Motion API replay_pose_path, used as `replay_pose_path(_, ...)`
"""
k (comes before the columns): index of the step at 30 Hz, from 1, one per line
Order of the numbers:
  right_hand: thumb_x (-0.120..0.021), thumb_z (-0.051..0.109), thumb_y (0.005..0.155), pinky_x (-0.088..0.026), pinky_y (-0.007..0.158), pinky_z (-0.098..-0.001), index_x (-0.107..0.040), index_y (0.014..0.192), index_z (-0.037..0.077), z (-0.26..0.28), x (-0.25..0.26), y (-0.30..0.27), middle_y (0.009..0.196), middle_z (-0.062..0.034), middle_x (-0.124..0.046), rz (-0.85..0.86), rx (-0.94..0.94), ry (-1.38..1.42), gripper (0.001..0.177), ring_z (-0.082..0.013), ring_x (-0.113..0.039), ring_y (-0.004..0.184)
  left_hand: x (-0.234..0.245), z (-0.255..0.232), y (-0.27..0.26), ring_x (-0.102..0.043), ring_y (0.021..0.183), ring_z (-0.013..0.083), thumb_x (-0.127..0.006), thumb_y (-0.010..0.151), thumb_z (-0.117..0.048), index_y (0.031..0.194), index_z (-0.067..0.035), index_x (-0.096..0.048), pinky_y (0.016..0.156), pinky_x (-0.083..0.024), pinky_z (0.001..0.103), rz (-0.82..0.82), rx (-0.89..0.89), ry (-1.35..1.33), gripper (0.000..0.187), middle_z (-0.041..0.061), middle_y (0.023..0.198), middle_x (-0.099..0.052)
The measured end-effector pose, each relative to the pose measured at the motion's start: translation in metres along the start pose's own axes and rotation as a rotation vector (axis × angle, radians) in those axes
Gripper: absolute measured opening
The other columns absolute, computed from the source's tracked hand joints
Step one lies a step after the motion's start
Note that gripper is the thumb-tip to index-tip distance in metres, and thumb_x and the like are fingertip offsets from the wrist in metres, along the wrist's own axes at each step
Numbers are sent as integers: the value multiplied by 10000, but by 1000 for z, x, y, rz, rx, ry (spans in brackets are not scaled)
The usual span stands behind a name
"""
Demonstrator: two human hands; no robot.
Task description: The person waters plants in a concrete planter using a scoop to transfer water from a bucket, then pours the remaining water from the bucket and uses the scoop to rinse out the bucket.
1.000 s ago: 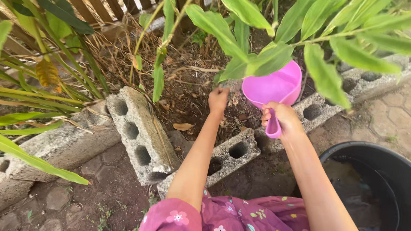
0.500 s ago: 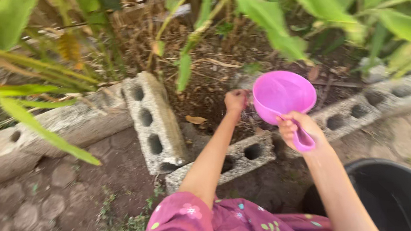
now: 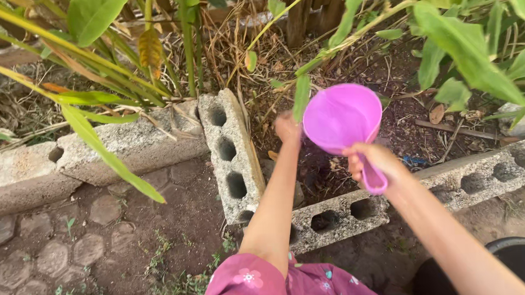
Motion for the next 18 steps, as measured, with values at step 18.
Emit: replay_pose_path(18,-605,95,918,-475,422,-315,-567,1010,-41,26,-35,45,610,-19,-539,4,118,-185,169,-142,-526,468,35,36,52,-670,531,172,-627,928,-164,803,9,-769,554,-549,340,364,-83,165,257,136,682,-730)
Point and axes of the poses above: each hand's wrist, its own y-axis towards the middle knuckle, its own x-axis out of the back of the hand, z = x × y, the point moved 7 cm from there along y, towards the middle knuckle
